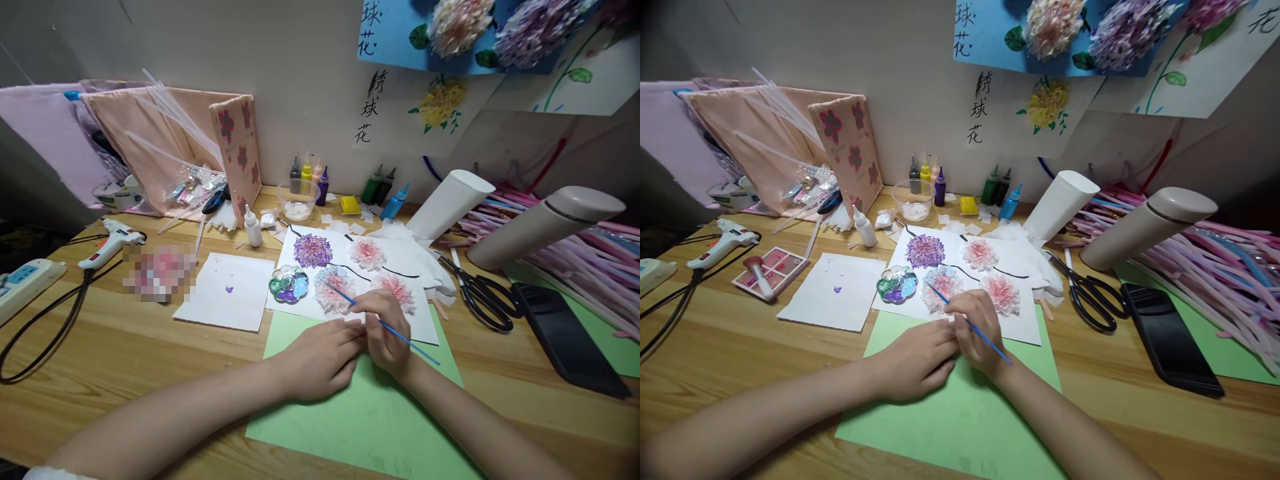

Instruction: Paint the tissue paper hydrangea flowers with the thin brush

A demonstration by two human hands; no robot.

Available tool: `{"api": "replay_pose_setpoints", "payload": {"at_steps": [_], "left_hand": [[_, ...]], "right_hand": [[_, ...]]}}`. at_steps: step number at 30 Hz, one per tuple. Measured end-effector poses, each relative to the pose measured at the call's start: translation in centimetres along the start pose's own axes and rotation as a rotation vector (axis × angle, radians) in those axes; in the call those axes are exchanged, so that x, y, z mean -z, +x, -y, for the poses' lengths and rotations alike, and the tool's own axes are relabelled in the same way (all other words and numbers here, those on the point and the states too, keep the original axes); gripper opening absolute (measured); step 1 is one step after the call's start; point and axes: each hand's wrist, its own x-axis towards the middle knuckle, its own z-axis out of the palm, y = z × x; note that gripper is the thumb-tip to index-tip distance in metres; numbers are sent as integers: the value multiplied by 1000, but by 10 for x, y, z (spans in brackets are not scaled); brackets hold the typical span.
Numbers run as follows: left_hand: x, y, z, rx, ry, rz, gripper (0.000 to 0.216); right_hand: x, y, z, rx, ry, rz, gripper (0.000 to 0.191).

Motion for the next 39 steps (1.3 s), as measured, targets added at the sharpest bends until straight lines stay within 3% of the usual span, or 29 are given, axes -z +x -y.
{"api": "replay_pose_setpoints", "payload": {"at_steps": [4, 7, 16, 21, 26, 30, 35, 39], "left_hand": [[2, -2, -1, 25, 1, 19, 45], [1, -3, 0, 36, 0, 41, 48], [1, -3, 0, 37, 12, 44, 48], [1, -2, -1, 42, 10, 52, 48], [1, -2, 0, 42, 7, 42, 48], [1, -2, 0, 48, 16, 56, 48], [1, -1, -1, 42, 14, 58, 47], [2, -1, -1, 36, 0, 48, 47]], "right_hand": [[10, -3, -15, -81, 34, -204, 25], [11, -2, -20, -133, 61, -273, 30], [9, 1, -19, -157, 40, -212, 30], [10, 1, -20, -157, 34, -277, 32], [10, 1, -20, -146, 24, -206, 30], [10, 1, -20, -132, 25, -260, 30], [10, 1, -18, -81, 31, -92, 26], [10, 3, -17, -88, 16, -53, 26]]}}
